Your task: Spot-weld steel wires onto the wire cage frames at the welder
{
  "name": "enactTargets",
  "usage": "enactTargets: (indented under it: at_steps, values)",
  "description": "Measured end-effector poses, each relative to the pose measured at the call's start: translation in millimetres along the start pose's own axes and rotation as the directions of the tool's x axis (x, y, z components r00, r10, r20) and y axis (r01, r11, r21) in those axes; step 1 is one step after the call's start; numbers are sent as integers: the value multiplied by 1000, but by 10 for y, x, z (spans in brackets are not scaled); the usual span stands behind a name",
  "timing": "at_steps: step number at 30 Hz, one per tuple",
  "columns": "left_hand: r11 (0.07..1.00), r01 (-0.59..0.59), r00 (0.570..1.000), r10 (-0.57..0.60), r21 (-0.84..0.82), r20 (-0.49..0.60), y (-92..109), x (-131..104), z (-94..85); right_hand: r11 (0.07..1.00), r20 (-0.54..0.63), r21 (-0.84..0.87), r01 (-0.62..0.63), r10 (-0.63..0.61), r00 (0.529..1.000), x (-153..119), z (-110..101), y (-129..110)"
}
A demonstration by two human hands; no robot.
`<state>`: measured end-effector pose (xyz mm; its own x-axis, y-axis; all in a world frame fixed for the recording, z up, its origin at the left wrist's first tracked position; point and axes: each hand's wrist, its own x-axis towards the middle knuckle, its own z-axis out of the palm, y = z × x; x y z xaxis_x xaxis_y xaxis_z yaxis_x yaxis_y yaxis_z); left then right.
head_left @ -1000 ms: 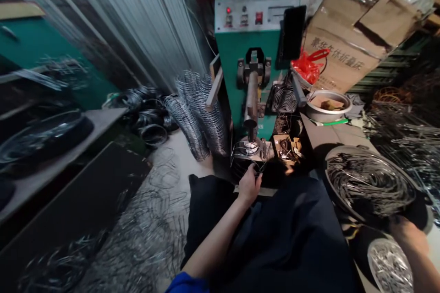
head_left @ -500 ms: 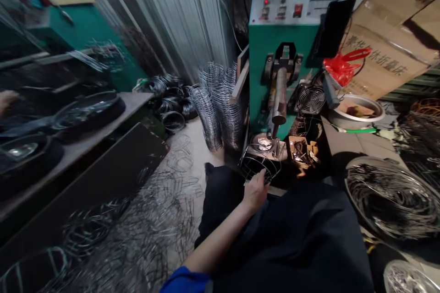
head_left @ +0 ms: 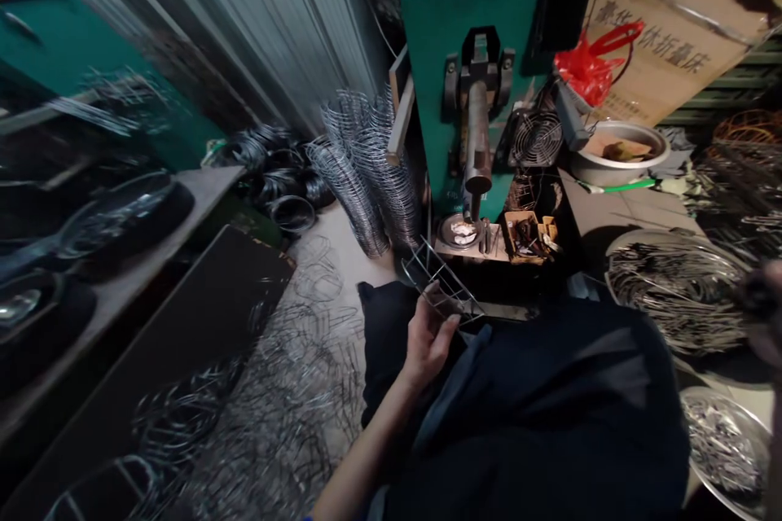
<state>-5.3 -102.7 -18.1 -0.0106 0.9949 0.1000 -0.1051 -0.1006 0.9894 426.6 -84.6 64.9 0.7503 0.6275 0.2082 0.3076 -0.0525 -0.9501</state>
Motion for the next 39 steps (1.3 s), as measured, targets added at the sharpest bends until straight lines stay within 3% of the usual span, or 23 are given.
enactTargets:
  at_steps: [3,7,10,15,19,24,30,34,39]
  values:
    - [989,33,999,-37,-145,-26,91,-57,-54,990,99,35,-139,135,986,-175,308,10]
    - [952,106,991,-125,-286,-50,129,-49,-140,999,378,-15,-39,41,925,-409,610,141]
    - [897,191,972,-229,-398,-50,114,-18,-202,999,485,-38,-18,34,874,-539,715,247]
    - [814,258,951,-309,-520,-13,71,18,-238,993,493,71,-92,45,869,-751,753,314]
    - [772,287,936,-352,-568,-5,23,49,-225,975,471,209,-79,-29,882,-880,734,318]
    - [739,327,918,-396,-589,12,-84,91,-224,999,537,17,49,-50,842,-936,774,307]
    - [690,366,896,-442,-625,37,-179,115,-244,996,526,76,47,-80,846,-989,814,340]
    - [667,364,884,-467,-650,15,-206,137,-234,996,588,57,71,-91,803,-996,769,344]
    - [673,379,874,-486,-635,8,-243,173,-176,993,602,24,114,-105,791,-962,729,301]
